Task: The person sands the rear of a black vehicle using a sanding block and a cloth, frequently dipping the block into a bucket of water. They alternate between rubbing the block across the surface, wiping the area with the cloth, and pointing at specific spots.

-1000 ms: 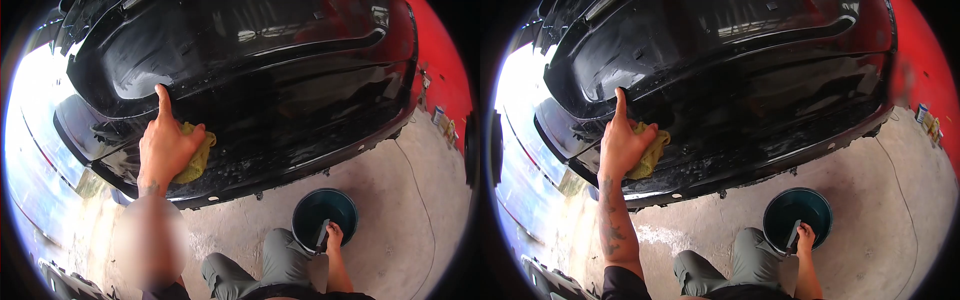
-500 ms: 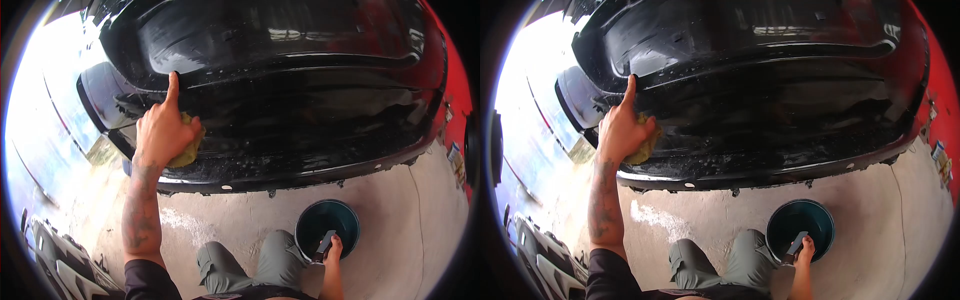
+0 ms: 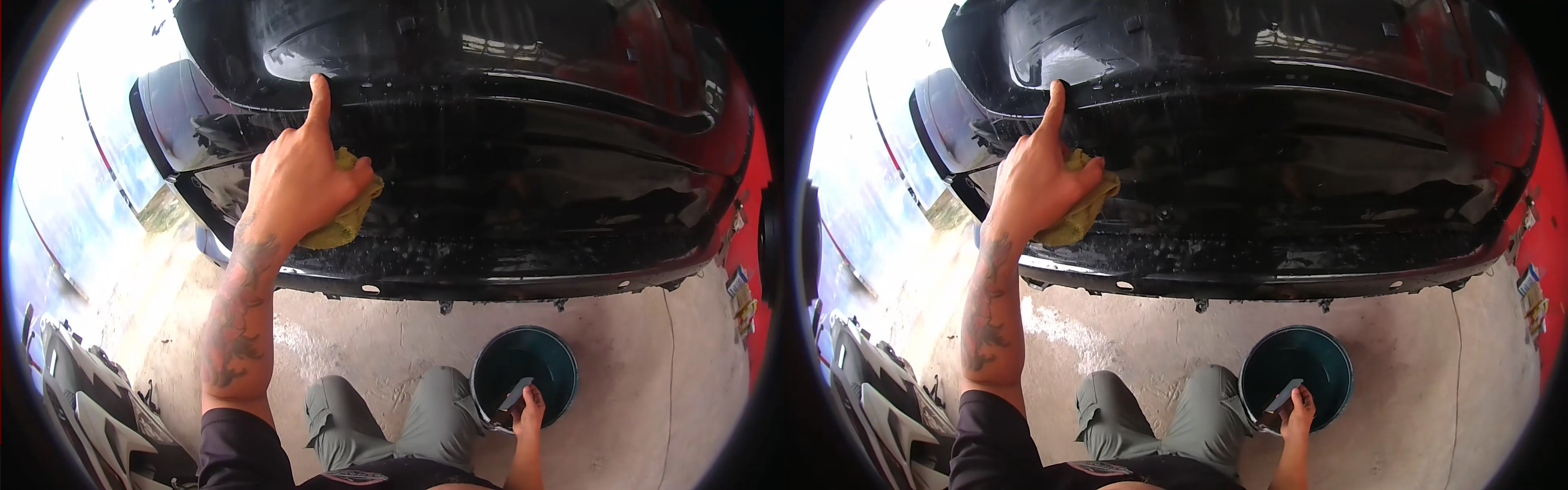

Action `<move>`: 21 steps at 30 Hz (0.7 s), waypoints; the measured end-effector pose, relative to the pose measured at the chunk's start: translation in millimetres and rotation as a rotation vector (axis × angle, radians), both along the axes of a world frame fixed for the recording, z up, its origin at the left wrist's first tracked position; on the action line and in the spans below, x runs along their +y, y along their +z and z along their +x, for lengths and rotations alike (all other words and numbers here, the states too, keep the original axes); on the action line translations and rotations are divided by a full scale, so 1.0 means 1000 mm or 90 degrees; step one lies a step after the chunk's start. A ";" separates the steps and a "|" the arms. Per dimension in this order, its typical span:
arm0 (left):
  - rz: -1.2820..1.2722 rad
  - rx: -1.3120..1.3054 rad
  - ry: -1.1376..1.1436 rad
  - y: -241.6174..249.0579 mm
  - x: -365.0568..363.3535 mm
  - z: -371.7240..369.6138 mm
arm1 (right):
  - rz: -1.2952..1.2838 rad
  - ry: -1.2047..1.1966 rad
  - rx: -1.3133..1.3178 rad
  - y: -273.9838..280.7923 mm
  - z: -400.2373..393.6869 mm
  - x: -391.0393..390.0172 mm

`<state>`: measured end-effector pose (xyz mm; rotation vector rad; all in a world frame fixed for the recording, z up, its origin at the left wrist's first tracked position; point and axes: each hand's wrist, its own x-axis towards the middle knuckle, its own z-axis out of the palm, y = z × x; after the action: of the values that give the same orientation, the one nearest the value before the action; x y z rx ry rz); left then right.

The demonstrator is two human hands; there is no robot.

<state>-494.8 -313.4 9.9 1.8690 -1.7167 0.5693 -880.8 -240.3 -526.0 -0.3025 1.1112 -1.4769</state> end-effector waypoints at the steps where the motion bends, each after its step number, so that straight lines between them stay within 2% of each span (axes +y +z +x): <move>1: -0.004 -0.002 -0.004 -0.001 0.000 -0.001 | 0.010 -0.001 0.002 0.001 0.000 0.001; 9: -0.020 -0.010 -0.011 -0.004 -0.003 -0.006 | 0.047 0.016 -0.001 0.009 0.000 0.001; 21: -0.010 -0.030 0.004 -0.005 0.001 0.002 | -0.005 0.017 0.019 0.000 0.000 -0.003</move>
<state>-493.0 -312.4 5.4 1.8637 -1.7317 0.6315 -880.5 -243.4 -526.4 -0.3442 1.1216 -1.4575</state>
